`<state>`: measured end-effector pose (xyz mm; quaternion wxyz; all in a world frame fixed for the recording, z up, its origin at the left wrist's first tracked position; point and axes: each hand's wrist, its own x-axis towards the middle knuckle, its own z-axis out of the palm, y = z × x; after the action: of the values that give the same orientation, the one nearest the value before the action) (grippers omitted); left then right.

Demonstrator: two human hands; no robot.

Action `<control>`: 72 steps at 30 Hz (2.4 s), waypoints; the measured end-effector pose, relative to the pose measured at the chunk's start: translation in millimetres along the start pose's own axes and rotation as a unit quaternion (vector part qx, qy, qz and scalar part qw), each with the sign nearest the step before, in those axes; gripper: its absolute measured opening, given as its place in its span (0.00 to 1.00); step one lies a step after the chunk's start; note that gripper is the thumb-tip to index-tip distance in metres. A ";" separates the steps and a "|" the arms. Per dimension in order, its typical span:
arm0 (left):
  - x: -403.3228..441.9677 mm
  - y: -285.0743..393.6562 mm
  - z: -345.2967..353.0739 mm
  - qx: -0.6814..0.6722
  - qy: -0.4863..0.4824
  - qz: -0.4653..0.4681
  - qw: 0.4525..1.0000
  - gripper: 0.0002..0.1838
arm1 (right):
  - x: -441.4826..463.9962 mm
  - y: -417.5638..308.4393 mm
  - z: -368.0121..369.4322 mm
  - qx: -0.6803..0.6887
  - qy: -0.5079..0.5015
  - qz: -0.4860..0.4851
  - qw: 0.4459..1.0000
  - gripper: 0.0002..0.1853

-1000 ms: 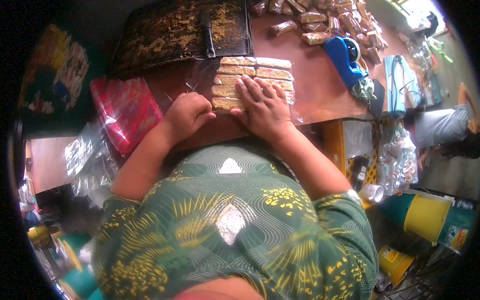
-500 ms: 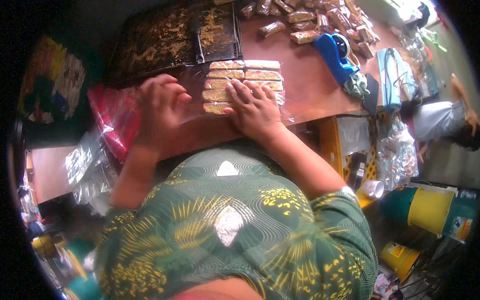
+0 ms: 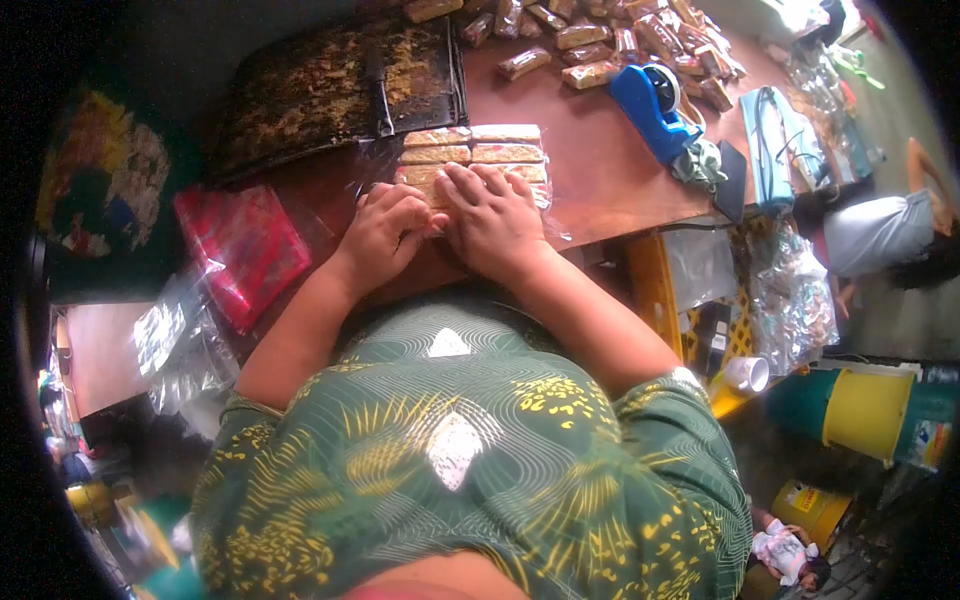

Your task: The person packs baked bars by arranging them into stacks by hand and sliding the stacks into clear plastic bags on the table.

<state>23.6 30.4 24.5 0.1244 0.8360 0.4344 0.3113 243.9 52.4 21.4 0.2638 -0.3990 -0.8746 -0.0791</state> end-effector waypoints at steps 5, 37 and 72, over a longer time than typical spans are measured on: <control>-0.3 -1.6 -3.3 -0.004 -0.003 0.018 1.000 0.09 | -0.3 7.8 -6.0 0.004 -0.013 -0.019 1.000 0.23; 22.0 23.7 13.1 0.054 0.017 0.065 0.996 0.06 | -30.6 85.2 -34.1 0.132 -0.002 -0.037 0.991 0.23; 26.2 16.4 10.2 0.019 0.009 0.068 0.997 0.06 | -37.9 234.7 -27.4 0.342 0.272 0.457 0.775 0.15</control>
<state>51.9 42.4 35.2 0.0829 0.8631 0.3835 0.3181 449.0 175.0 7.9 0.6147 -0.5973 -0.4503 0.2503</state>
